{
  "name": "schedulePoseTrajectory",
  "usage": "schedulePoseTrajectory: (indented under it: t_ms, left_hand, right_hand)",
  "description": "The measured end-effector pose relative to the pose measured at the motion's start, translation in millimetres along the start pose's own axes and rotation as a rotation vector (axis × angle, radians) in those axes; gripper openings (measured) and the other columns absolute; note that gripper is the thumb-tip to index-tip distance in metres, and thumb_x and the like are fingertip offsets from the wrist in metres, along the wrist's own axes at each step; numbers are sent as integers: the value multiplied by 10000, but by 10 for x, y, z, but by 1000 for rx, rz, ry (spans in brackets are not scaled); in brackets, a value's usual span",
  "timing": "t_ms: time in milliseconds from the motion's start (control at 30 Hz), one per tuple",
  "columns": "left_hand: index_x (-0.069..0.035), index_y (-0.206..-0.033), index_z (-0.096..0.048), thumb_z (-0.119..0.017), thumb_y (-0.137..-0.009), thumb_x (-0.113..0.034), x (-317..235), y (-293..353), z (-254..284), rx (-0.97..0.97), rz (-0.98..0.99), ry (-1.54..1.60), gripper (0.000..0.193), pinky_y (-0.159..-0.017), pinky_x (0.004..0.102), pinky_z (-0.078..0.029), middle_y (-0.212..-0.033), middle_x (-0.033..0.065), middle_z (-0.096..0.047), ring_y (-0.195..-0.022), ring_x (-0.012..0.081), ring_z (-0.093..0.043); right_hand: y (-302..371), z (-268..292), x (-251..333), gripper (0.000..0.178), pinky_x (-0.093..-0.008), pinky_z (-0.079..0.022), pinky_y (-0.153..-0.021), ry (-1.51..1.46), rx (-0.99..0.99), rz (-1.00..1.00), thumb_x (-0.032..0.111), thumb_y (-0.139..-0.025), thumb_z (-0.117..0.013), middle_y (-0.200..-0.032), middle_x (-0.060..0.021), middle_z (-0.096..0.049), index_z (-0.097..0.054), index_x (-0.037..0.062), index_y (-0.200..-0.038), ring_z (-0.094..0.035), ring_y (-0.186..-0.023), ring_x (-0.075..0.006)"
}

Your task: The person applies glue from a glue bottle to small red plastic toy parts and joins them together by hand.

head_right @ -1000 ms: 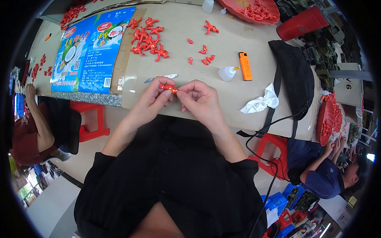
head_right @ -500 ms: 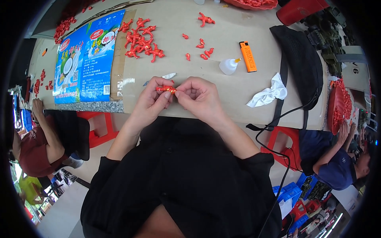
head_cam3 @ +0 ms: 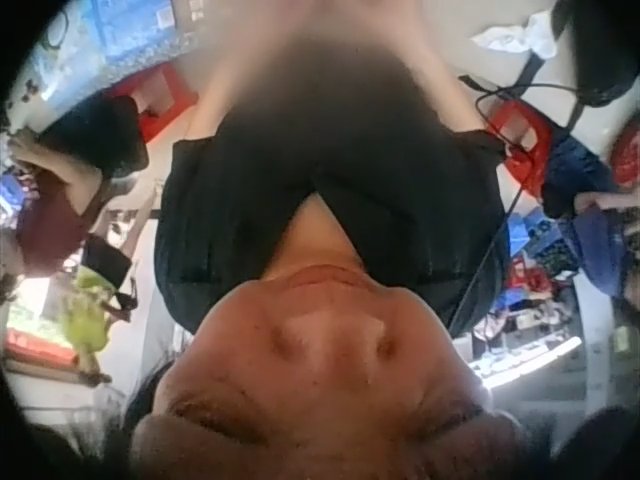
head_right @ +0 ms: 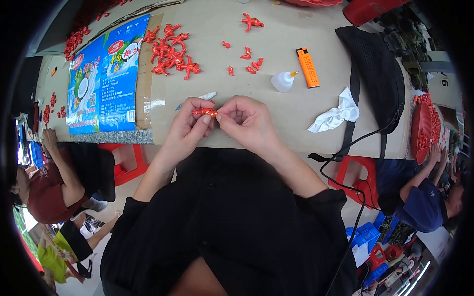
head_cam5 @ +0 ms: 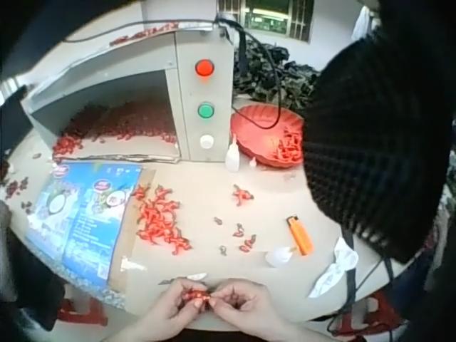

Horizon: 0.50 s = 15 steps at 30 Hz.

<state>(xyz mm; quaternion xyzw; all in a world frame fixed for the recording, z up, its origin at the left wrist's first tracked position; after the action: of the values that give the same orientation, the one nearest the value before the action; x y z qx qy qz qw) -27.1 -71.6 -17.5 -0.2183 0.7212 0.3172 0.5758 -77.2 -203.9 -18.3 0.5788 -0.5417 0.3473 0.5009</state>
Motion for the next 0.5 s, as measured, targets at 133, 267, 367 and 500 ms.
schedulePoseTrajectory:
  t_ms: [133, 267, 367, 500]
  left_hand:
    - [-27, -1039, -382, -434, -848, -31, 10, -6, -2, 5, -21, 2, 198, -562, 174, -361, -759, 12, -470, -646, 46, -422]
    - [-25, -1035, -383, -439, -844, -27, 14, -9, -4, -3, -28, -21, 198, -557, 168, -360, -766, 6, -473, -647, 38, -426]
    - [-24, -1030, -384, -437, -841, -19, 21, -9, -9, -15, -29, -33, 196, -559, 164, -357, -770, 2, -471, -649, 34, -423]
    - [-26, -1024, -386, -437, -832, -2, 40, -12, -19, -47, -29, -50, 200, -570, 155, -348, -777, -6, -467, -658, 25, -417]
  right_hand:
    - [-1, -12, 6, 42, -151, -389, -466, 9, -32, 16, 23, -773, -557, -656, 3, -547, -532, -4, -754, -486, -538, -11]
    - [7, -15, -3, 24, -163, -418, -475, 18, -17, 18, -11, -777, -541, -741, -29, -546, -541, -20, -799, -486, -568, -33]
    - [5, -15, -15, 24, -163, -419, -475, 11, -19, 32, -10, -778, -540, -748, -29, -545, -540, -20, -799, -485, -570, -32]
    - [4, -11, -29, 23, -162, -419, -475, 8, -21, 33, -11, -779, -537, -758, -28, -543, -539, -19, -801, -484, -571, -32]
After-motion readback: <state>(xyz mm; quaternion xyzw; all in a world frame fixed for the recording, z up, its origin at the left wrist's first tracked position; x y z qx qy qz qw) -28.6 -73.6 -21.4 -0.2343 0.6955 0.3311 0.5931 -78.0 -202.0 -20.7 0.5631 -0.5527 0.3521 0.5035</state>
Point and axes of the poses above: each hand's wrist, its own y-axis away from the middle knuckle, its own z-axis out of the back of the hand, x = y × z, the point moved 3 cm from there along -y, towards the middle knuckle
